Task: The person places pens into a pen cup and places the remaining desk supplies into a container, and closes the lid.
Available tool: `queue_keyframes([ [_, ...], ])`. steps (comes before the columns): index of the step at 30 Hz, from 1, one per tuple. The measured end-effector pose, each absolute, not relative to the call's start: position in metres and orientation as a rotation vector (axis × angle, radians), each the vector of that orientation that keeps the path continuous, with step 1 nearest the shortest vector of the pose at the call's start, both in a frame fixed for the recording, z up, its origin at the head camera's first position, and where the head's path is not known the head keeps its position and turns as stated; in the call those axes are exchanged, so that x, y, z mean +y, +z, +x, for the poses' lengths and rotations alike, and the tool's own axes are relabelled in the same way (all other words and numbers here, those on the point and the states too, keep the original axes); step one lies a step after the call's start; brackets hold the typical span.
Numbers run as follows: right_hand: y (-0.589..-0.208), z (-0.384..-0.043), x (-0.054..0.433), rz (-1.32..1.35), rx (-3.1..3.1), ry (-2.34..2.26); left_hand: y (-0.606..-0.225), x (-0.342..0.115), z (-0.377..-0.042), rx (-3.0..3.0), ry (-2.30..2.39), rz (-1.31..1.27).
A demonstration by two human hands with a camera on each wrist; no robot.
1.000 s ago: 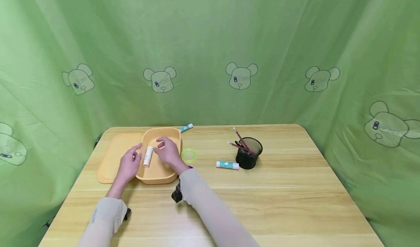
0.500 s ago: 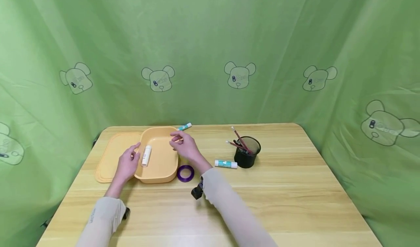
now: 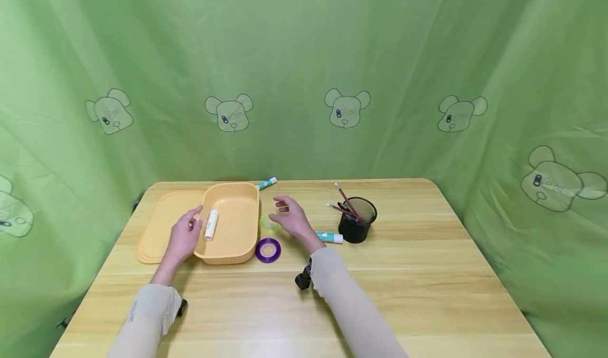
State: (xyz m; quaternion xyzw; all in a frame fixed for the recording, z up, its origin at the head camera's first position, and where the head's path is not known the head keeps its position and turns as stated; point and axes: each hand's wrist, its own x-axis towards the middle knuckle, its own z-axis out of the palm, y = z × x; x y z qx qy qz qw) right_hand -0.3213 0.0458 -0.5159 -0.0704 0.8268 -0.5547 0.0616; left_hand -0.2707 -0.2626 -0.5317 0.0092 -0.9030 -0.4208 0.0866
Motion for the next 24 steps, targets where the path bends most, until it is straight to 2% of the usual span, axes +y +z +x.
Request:
queue_keyframes([
  [10, -0.544, -0.326, 0.044, -0.185, 2.486, -1.607, -0.533, -0.263, -0.272, -2.688, -1.24, 0.023],
  [24, -0.55, -0.326, 0.05, -0.302, 2.458, -1.512, -0.534, -0.263, -0.272, -2.691, -1.239, 0.036],
])
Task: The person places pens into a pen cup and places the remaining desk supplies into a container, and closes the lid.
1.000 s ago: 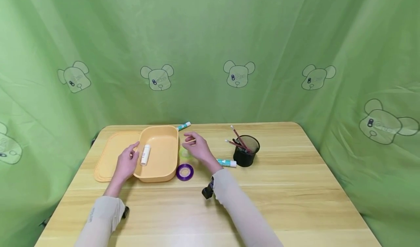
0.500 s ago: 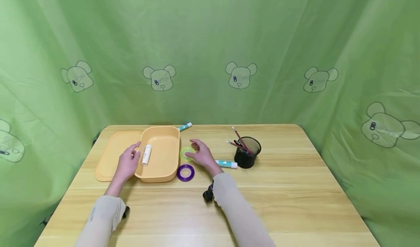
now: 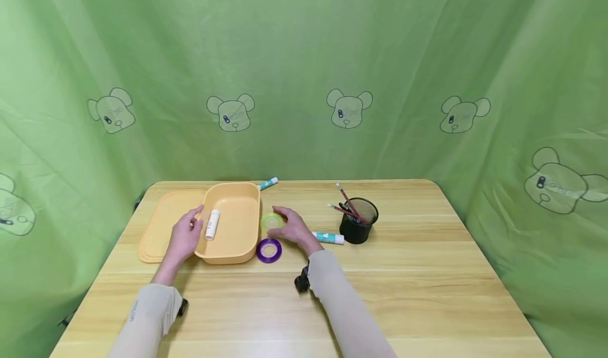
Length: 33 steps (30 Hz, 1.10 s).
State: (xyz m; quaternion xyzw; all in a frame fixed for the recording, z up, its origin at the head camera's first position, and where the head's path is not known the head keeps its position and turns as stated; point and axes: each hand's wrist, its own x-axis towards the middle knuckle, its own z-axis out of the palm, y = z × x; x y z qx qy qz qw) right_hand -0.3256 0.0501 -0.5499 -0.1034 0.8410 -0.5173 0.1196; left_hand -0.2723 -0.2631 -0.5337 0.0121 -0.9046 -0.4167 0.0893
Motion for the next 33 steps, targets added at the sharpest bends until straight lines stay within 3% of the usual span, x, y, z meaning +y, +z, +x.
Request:
queue_keyframes([
  [33, -0.5584, -0.332, 0.0488, -0.415, 2.712, -1.198, -0.5358, -0.2632, -0.2737, -2.688, -1.239, 0.03],
])
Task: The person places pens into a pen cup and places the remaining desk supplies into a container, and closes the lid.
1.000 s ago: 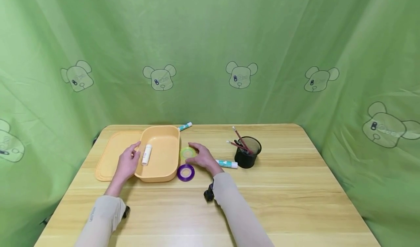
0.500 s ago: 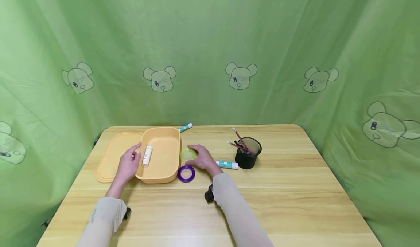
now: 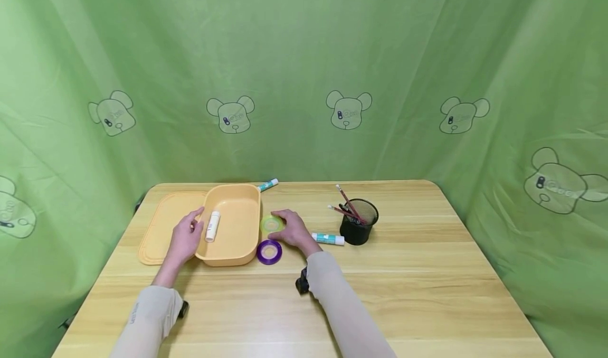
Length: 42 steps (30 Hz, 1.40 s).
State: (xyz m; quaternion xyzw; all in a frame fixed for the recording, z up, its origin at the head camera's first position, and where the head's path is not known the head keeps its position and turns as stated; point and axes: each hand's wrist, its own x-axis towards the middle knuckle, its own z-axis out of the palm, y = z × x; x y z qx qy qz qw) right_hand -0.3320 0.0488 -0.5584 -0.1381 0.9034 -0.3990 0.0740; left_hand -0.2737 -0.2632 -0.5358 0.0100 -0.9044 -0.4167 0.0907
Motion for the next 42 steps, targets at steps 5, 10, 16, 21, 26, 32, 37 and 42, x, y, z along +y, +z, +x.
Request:
queue_keyframes([
  [5, -0.557, -0.331, 0.049, -0.426, 2.728, -1.184, -0.536, -0.263, -0.273, -2.69, -1.231, 0.032],
  [10, -0.555, -0.33, 0.049, -0.41, 2.733, -1.189, -0.536, -0.263, -0.272, -2.689, -1.227, 0.028],
  [16, -0.553, -0.33, 0.05, -0.382, 2.713, -1.235, -0.535, -0.261, -0.272, -2.687, -1.224, 0.02],
  [21, -0.552, -0.33, 0.051, -0.358, 2.677, -1.281, -0.536, -0.261, -0.272, -2.685, -1.211, 0.014],
  [26, -0.551, -0.331, 0.053, -0.347, 2.65, -1.318, -0.537, -0.261, -0.272, -2.684, -1.21, 0.015],
  [32, -0.547, -0.329, 0.054, -0.333, 2.644, -1.321, -0.536, -0.261, -0.272, -2.685, -1.201, 0.016],
  [37, -0.541, -0.329, 0.054, -0.298, 2.623, -1.382, -0.532, -0.261, -0.271, -2.687, -1.191, 0.016],
  [42, -0.535, -0.33, 0.054, -0.241, 2.592, -1.471, -0.53, -0.26, -0.27, -2.696, -1.189, 0.024],
])
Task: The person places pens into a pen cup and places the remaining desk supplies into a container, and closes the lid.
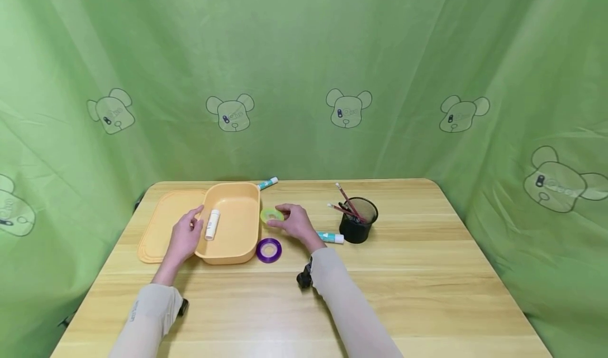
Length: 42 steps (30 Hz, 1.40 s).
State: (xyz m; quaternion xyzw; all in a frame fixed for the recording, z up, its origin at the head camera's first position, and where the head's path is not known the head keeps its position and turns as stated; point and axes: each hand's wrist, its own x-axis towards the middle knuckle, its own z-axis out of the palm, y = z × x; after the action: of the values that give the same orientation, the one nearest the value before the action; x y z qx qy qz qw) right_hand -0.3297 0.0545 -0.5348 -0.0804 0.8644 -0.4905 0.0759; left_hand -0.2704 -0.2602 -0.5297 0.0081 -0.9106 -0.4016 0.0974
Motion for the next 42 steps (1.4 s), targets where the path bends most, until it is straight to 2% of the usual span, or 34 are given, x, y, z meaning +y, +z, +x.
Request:
queue_keyframes([
  [19, -0.519, -0.327, 0.055, -0.226, 2.477, -1.711, -0.53, -0.262, -0.27, -2.682, -1.188, 0.011],
  [42, -0.496, -0.302, 0.013, -0.462, 2.412, -1.701, -0.531, -0.261, -0.27, -2.674, -1.218, 0.015],
])
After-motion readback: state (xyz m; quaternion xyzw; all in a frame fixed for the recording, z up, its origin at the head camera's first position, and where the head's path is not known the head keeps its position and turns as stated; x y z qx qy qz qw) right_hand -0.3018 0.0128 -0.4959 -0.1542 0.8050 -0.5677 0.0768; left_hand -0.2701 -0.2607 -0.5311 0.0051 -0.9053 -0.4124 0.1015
